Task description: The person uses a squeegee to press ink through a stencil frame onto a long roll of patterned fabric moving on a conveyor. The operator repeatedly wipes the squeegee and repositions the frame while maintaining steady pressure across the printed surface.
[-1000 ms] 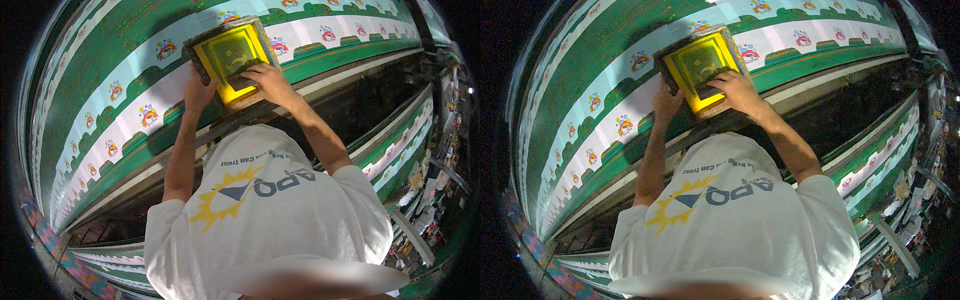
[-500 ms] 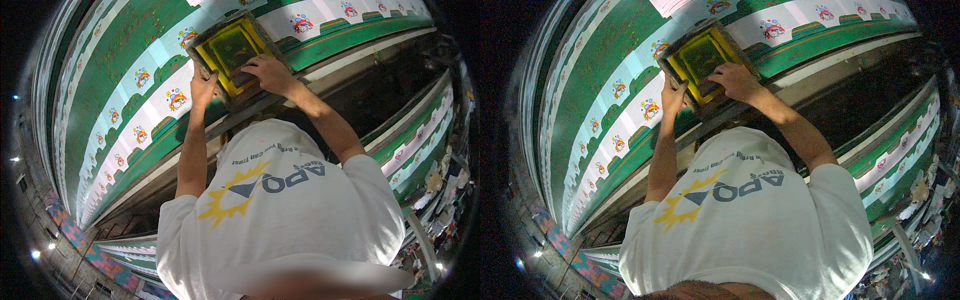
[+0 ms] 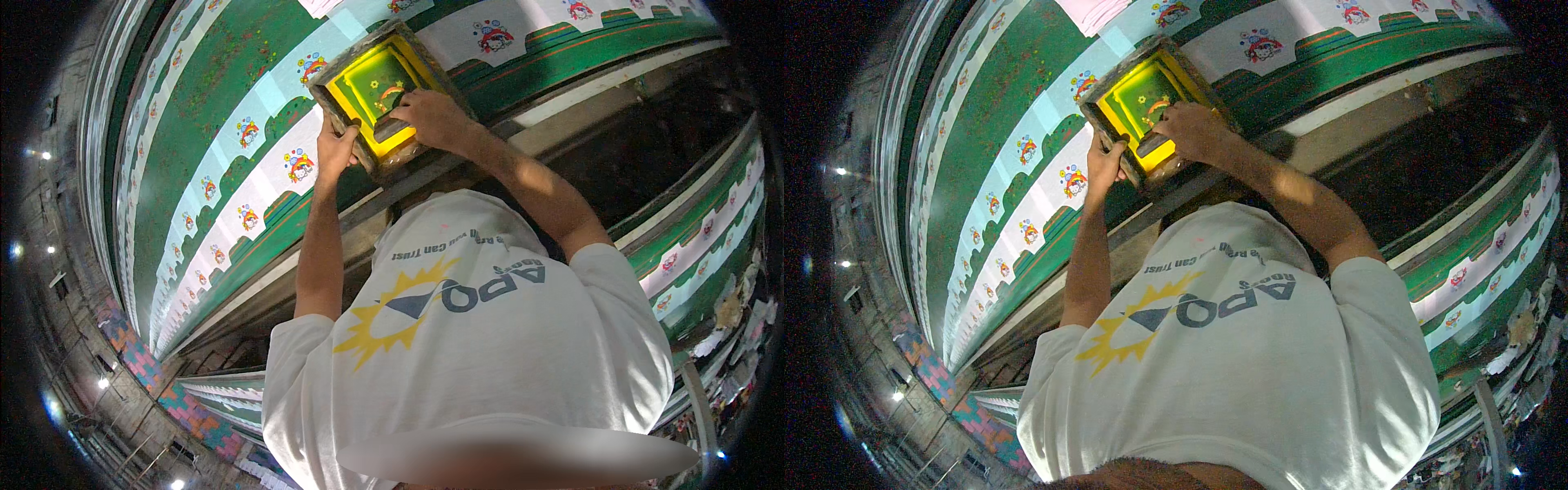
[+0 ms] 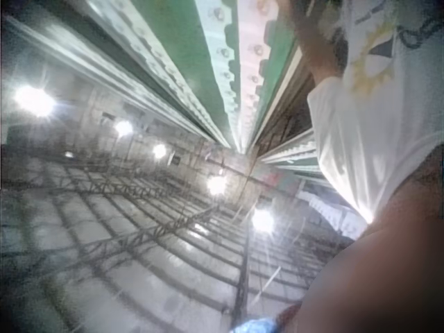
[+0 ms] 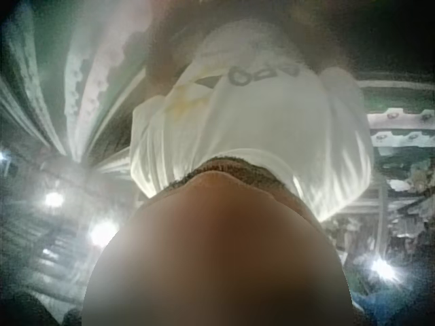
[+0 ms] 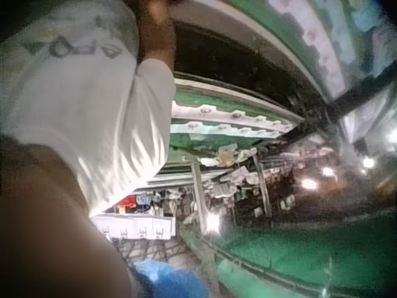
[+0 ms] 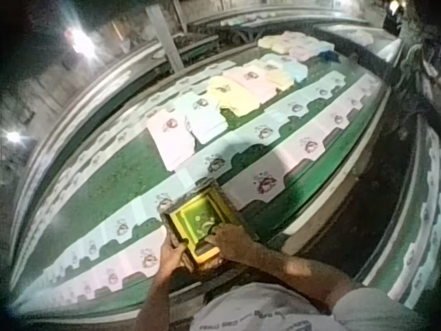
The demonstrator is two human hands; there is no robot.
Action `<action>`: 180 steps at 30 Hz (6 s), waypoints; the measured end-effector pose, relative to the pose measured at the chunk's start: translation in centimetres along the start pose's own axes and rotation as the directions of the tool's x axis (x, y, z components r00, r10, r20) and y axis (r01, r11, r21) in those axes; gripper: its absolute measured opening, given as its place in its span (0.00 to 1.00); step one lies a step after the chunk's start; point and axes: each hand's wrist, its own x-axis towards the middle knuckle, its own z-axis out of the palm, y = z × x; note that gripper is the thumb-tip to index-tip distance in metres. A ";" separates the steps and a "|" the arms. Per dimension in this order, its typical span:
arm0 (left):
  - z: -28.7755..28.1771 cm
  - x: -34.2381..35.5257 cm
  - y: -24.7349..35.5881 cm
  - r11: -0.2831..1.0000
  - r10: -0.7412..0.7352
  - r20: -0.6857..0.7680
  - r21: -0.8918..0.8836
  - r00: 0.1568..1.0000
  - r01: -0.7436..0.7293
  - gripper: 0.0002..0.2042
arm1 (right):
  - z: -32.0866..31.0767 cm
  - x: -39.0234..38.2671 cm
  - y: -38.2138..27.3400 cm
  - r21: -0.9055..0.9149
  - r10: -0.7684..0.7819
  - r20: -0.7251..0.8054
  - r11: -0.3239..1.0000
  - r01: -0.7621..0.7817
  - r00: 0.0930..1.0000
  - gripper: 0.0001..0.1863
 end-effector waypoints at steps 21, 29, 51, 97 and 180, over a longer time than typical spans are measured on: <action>2.0 4.8 5.6 0.333 0.551 0.237 0.817 0.800 -0.471 0.21 | 0.1 -0.1 0.2 -0.023 0.015 0.048 1.000 -0.014 0.999 0.24; 0.9 4.0 4.8 0.451 0.700 0.082 0.719 0.709 -0.529 0.22 | 0.0 -0.2 0.4 0.022 0.011 0.041 1.000 -0.012 0.999 0.21; 2.9 -13.8 -5.1 0.458 0.412 -0.023 0.869 0.911 -0.185 0.22 | -1.8 1.1 0.2 0.052 -0.005 -0.031 0.999 0.006 1.000 0.19; -1.7 -2.2 -1.8 0.910 0.034 -0.222 0.410 0.974 0.062 0.29 | -1.2 3.3 0.1 0.020 -0.109 0.053 0.994 0.108 0.993 0.26; 0.9 0.2 -1.6 0.941 0.187 -0.052 0.297 0.981 -0.163 0.49 | -2.7 -0.2 -1.2 -0.029 0.049 0.135 0.999 -0.046 0.990 0.38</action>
